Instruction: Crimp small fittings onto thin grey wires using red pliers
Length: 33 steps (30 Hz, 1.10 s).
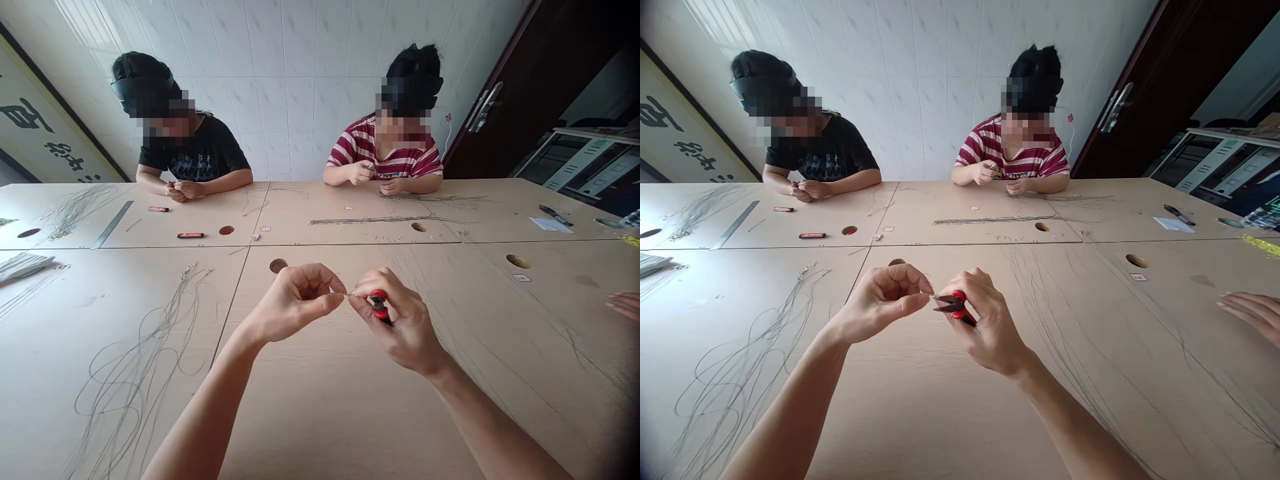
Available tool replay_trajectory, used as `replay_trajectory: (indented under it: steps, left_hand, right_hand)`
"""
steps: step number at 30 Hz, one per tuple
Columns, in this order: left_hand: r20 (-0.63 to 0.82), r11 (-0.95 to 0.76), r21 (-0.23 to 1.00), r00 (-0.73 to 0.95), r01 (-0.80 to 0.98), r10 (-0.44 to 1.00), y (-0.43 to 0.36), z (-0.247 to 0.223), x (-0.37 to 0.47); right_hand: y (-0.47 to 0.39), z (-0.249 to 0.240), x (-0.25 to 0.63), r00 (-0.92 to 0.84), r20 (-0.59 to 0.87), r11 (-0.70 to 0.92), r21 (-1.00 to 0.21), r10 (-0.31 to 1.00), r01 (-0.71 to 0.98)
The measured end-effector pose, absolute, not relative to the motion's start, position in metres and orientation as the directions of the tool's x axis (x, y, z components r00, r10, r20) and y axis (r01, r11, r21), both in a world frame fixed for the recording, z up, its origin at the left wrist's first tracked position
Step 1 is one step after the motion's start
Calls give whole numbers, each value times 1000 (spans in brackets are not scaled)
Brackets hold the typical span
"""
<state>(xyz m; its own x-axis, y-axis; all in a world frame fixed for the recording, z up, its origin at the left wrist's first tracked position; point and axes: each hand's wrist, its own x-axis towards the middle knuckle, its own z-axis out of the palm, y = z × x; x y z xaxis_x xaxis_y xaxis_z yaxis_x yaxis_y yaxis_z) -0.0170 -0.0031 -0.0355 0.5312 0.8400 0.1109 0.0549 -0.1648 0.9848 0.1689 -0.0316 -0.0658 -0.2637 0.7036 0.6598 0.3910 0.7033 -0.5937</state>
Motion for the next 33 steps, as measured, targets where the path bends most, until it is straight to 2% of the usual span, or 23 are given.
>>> replay_trajectory:
  steps: [7,14,21,25,28,31,33]
  left_hand:
    - [137,-191,980,525,52,840,-3,-39,-18]
    - [100,-194,971,494,141,863,-1,-40,-18]
    - [98,-226,951,488,210,867,-2,-39,-14]
    - [96,-208,959,469,192,878,-2,-36,-14]
    - [136,-196,971,352,139,926,3,-35,-19]
    - [120,-129,989,121,74,985,16,-37,-34]
    - [84,-81,990,-20,113,996,26,-40,-49]
  right_hand:
    - [-32,-67,169,-272,665,710,-578,696,404]
    - [-32,-63,165,-239,600,631,-611,763,478]
    - [-30,-67,166,-237,624,645,-583,745,494]
    - [-30,-67,169,-237,619,644,-598,749,476]
    - [-30,-66,171,-226,624,642,-595,748,484]
    - [-30,-64,173,-210,621,626,-587,755,513]
    - [-29,-63,173,-206,619,620,-586,758,522]
